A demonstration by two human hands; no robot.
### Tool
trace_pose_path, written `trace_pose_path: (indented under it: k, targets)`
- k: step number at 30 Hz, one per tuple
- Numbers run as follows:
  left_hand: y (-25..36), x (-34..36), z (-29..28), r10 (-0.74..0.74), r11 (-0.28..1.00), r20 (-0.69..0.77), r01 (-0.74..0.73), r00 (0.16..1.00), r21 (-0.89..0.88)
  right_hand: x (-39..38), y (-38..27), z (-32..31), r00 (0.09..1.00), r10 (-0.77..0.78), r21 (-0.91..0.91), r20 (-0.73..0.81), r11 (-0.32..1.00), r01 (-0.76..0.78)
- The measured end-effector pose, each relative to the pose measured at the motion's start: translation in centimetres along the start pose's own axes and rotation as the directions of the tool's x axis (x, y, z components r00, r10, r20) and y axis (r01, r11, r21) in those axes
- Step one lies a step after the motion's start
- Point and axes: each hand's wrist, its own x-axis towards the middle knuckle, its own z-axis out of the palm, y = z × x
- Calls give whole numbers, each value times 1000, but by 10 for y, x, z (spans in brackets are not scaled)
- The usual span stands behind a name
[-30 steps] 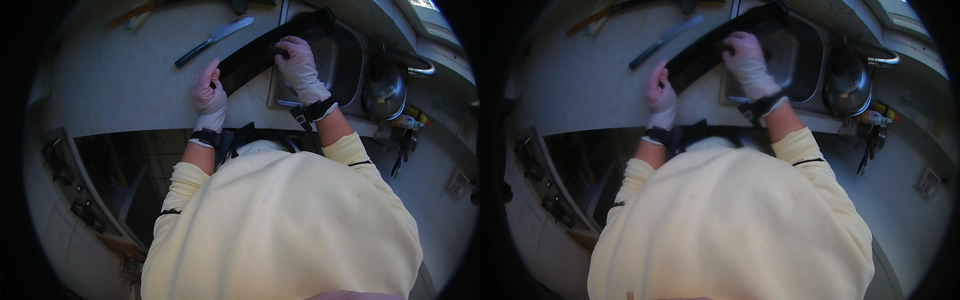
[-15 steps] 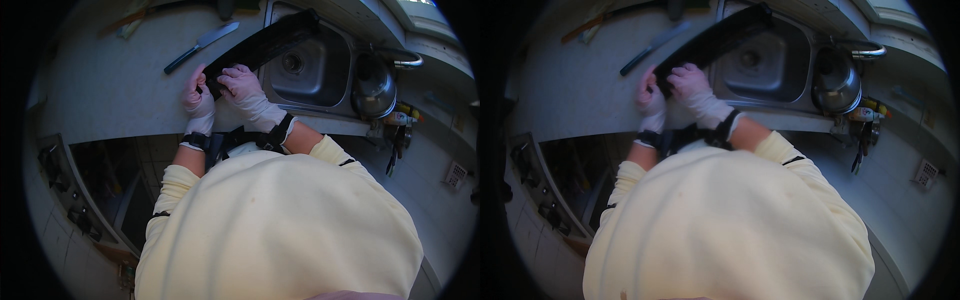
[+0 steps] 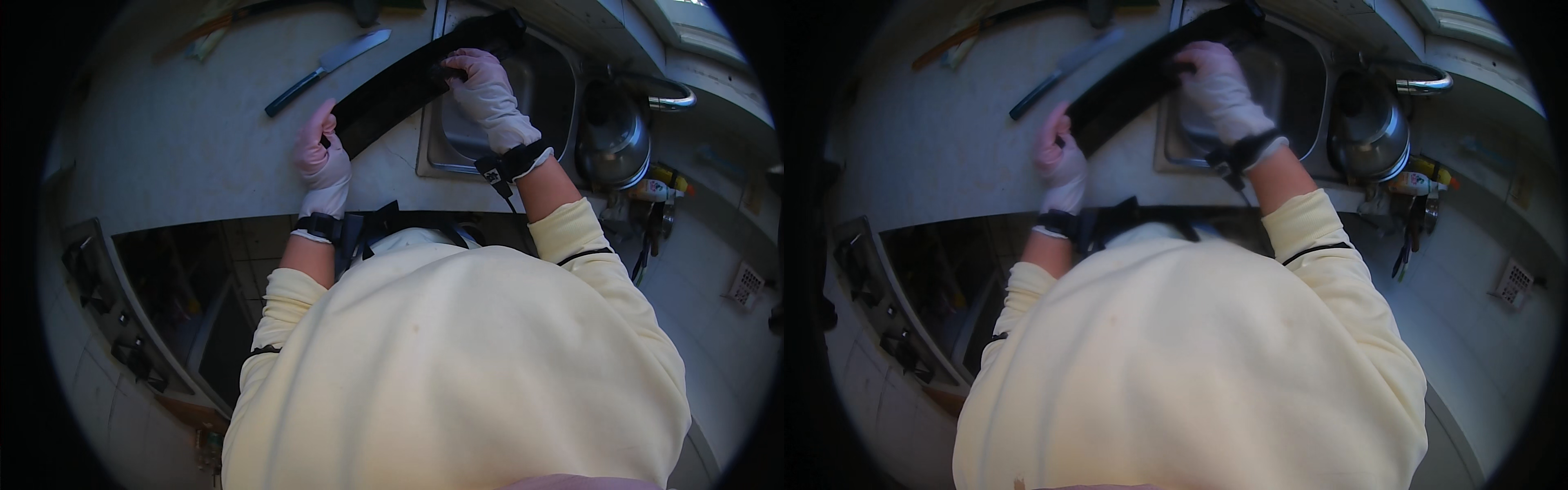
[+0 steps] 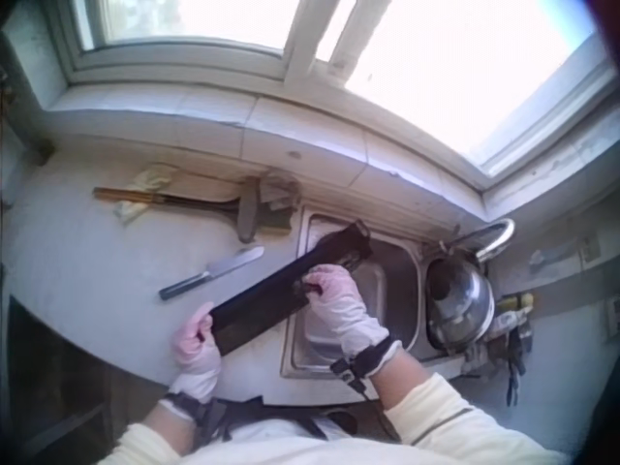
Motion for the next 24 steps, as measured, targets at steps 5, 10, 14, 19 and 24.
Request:
trace_pose_path:
  k: [5, 10, 14, 19, 24]
  targets:
    - [5, 0, -3, -2, 1000, -11, 1, 1000, -18, 7, 17, 1, 982, -98, -121, -158, 990, 79]
    - [7, 1, -5, 27, 999, -18, -27, 999, -32, 25, 43, 0, 950, -48, -86, -309, 996, 22]
    - [7, -1, -6, -7, 1000, -21, 7, 1000, 4, 38, 54, -6, 900, 19, -40, -436, 998, -41]
    - [3, -6, -2, -33, 999, -35, 31, 999, -38, 20, 29, 12, 903, 49, -103, -426, 989, -103]
    - [2, -9, 0, -82, 996, -21, 81, 996, -43, -7, -7, 31, 934, 19, -86, -357, 995, -53]
